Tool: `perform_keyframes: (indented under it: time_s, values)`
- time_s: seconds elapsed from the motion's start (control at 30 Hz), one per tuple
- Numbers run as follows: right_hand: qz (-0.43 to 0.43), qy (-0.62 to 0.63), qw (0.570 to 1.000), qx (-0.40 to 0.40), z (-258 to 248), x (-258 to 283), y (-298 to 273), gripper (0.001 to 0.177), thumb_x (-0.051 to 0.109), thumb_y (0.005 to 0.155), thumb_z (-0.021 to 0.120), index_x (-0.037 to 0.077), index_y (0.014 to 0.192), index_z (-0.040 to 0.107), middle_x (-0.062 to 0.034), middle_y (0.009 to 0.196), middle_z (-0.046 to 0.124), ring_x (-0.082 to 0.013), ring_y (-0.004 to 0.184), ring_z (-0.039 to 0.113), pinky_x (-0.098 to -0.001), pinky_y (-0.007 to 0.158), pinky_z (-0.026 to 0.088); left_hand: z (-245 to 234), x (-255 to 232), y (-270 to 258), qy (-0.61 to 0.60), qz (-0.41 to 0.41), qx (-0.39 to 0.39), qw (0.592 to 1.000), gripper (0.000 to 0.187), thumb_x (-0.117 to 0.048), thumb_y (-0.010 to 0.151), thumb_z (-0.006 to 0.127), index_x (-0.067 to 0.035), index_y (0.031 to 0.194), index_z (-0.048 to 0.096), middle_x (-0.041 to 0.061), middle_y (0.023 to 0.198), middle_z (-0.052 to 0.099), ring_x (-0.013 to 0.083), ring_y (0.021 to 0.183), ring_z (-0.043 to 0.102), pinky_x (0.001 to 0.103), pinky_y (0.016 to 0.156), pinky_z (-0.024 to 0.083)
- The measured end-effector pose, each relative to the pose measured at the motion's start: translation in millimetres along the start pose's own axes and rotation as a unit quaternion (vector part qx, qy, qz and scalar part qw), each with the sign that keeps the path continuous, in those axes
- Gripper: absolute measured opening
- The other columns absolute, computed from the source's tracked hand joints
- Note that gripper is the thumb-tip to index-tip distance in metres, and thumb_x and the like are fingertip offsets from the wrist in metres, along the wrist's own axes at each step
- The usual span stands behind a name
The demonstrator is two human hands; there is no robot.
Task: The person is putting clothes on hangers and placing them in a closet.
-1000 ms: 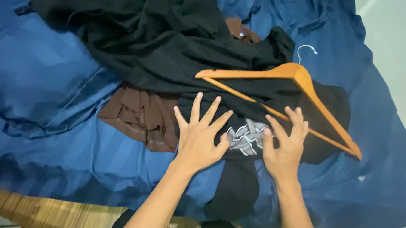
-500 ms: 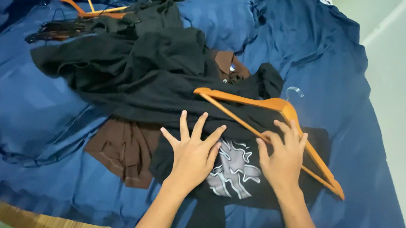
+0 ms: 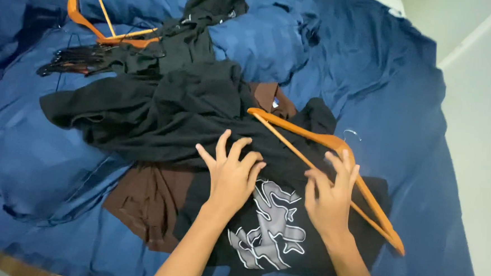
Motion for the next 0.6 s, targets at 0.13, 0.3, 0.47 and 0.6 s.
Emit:
perform_keyframes:
  time_s: [0.13,0.3,0.47,0.6]
  values:
    - [-0.034,0.024,0.999,-0.004,2,29,-17,0.017,0.004,0.076,0.073,0.012,0.091,0.071,-0.0193,0.135,0.054,-0.0477,0.146,0.040,-0.0737,0.119,0.023,12,14,7,-0.034,0.006,0.004,0.999,0.012,-0.028,0.085,0.076,-0.019,0.092,0.073,0.003,0.129,0.061,0.0437,0.140,0.040,0.089,0.103,0.010]
    - [-0.040,0.036,0.993,0.103,27,51,-37,0.037,0.028,0.074,0.082,0.012,0.107,0.079,-0.0243,0.145,0.046,-0.0516,0.142,0.032,-0.0766,0.110,0.018,13,11,-37,-0.055,0.087,-0.034,0.994,0.013,-0.014,0.081,0.072,-0.018,0.093,0.071,0.010,0.138,0.055,0.0465,0.143,0.039,0.087,0.112,0.012]
    - [-0.002,-0.018,0.994,0.110,26,49,-46,0.030,0.031,0.071,0.080,0.015,0.096,0.080,-0.0268,0.151,0.040,-0.0561,0.143,0.025,-0.0789,0.108,0.014,0,2,-43,-0.101,0.093,0.034,0.990,0.024,-0.020,0.073,0.074,-0.020,0.098,0.076,0.016,0.149,0.046,0.0568,0.140,0.028,0.088,0.105,0.006]
    - [0.002,-0.005,0.997,0.082,28,46,-58,0.019,0.022,0.076,0.079,0.013,0.093,0.078,-0.0240,0.150,0.044,-0.0536,0.146,0.030,-0.0774,0.113,0.015,-7,-3,-38,-0.117,0.094,0.065,0.987,0.031,-0.026,0.071,0.075,-0.018,0.101,0.078,0.019,0.156,0.037,0.0605,0.140,0.021,0.089,0.101,0.001]
Point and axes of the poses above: each hand's wrist, its own y-axis towards the middle knuckle, its own z-axis out of the palm, x = y × z, the point moved 9 cm from there along y, towards the middle knuckle
